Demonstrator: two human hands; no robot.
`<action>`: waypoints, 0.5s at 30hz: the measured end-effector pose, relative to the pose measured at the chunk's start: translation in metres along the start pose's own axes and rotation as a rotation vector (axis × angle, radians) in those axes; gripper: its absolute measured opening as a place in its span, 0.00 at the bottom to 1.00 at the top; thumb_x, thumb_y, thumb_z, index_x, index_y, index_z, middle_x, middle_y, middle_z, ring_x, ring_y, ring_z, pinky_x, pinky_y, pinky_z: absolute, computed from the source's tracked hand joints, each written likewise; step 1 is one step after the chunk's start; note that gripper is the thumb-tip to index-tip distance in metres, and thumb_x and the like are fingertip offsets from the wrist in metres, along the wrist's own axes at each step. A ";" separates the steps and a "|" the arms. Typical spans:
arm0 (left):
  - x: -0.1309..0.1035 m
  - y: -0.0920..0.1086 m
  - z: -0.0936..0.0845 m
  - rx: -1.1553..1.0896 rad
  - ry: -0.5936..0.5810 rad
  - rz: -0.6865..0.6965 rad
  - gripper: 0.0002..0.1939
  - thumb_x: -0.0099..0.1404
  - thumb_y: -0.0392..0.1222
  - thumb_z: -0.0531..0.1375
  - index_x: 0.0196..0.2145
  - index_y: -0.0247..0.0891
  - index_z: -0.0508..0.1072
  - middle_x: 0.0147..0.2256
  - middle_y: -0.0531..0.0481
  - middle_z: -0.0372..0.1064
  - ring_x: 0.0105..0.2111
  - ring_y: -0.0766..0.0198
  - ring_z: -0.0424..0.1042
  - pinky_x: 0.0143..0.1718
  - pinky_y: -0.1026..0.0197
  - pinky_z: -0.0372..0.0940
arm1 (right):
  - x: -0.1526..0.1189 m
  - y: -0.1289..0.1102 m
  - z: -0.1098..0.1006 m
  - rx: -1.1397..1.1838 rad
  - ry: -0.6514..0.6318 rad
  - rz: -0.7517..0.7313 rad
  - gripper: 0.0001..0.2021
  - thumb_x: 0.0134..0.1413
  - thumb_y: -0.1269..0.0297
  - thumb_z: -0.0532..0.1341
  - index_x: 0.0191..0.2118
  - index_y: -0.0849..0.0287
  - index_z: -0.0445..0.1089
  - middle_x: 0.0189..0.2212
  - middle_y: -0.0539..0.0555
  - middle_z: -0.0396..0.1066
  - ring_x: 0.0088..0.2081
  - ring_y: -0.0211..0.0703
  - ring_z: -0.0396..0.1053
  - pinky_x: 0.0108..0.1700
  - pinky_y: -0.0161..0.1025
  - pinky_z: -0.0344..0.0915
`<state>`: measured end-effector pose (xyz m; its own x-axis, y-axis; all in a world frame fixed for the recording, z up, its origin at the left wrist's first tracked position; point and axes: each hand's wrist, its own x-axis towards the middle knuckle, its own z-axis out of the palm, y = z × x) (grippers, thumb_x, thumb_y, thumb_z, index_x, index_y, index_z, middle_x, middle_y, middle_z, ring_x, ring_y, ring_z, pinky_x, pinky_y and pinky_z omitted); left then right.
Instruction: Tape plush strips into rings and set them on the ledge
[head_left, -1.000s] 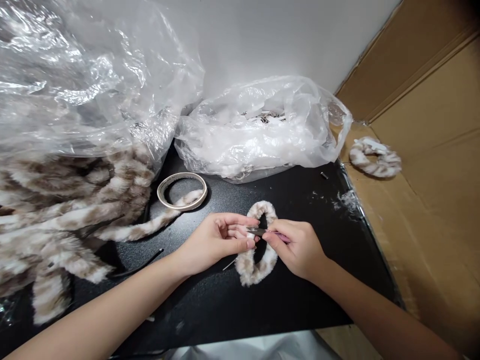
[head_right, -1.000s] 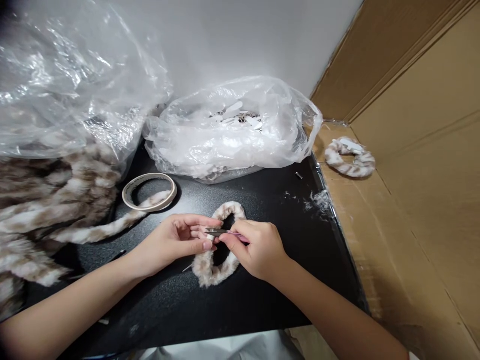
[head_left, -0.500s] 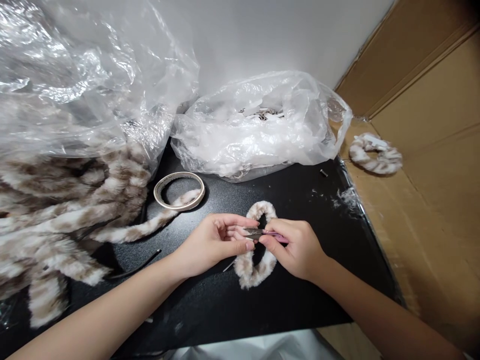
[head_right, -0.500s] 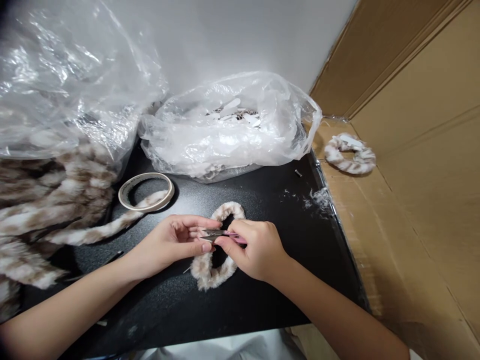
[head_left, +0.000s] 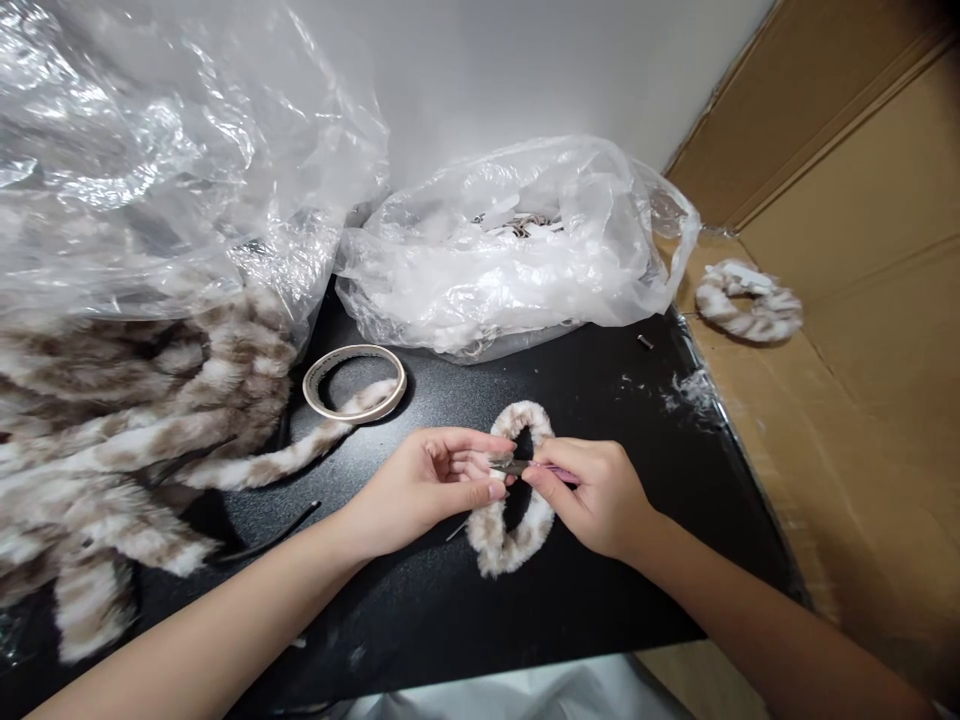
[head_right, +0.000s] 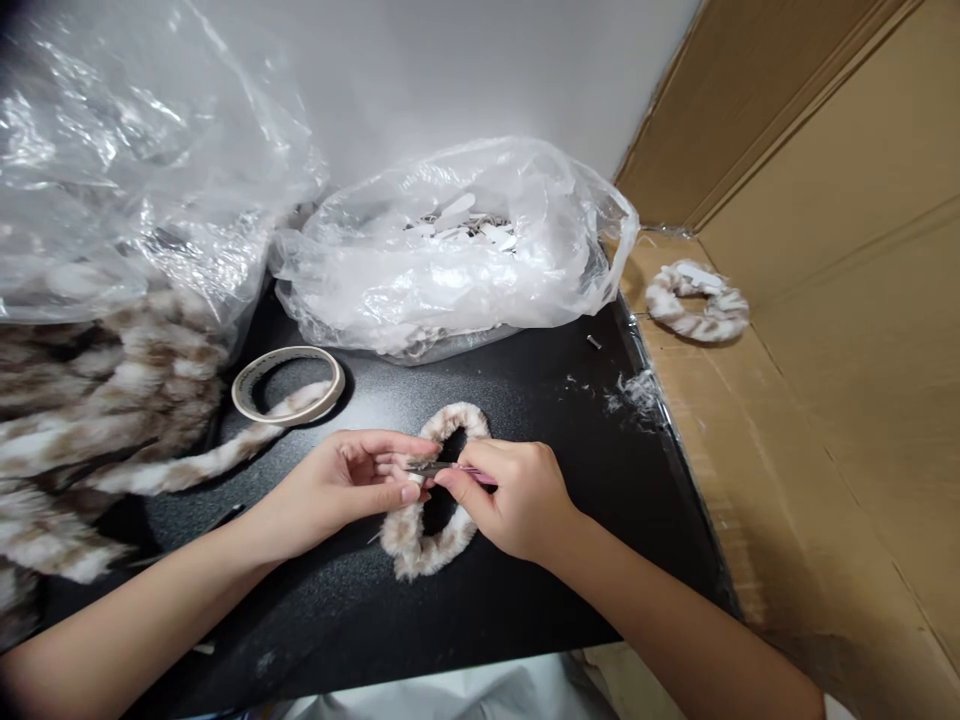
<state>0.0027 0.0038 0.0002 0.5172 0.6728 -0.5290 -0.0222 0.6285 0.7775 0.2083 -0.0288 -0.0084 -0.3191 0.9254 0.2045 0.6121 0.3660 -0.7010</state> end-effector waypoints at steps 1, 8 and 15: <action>0.000 0.000 0.000 0.007 0.000 0.000 0.21 0.50 0.36 0.72 0.43 0.31 0.77 0.27 0.50 0.76 0.26 0.70 0.71 0.30 0.68 0.64 | 0.000 0.000 0.000 -0.002 0.002 0.001 0.16 0.62 0.59 0.56 0.24 0.59 0.67 0.18 0.48 0.65 0.20 0.32 0.60 0.25 0.32 0.53; 0.002 -0.003 0.001 0.035 -0.023 0.004 0.21 0.51 0.38 0.72 0.43 0.32 0.77 0.31 0.47 0.77 0.31 0.64 0.74 0.34 0.64 0.67 | 0.002 -0.004 0.002 0.007 -0.018 0.017 0.17 0.61 0.57 0.57 0.24 0.59 0.66 0.18 0.48 0.64 0.20 0.32 0.60 0.25 0.32 0.52; 0.001 -0.002 0.000 0.026 -0.011 0.018 0.20 0.51 0.37 0.71 0.43 0.32 0.77 0.26 0.50 0.76 0.24 0.71 0.70 0.29 0.69 0.64 | 0.000 -0.002 0.002 0.038 -0.016 0.032 0.17 0.63 0.59 0.56 0.24 0.59 0.67 0.18 0.47 0.64 0.21 0.32 0.60 0.25 0.33 0.52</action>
<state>0.0030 0.0035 -0.0018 0.5265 0.6796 -0.5108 -0.0099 0.6057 0.7956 0.2061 -0.0299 -0.0087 -0.3119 0.9346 0.1710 0.5944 0.3324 -0.7323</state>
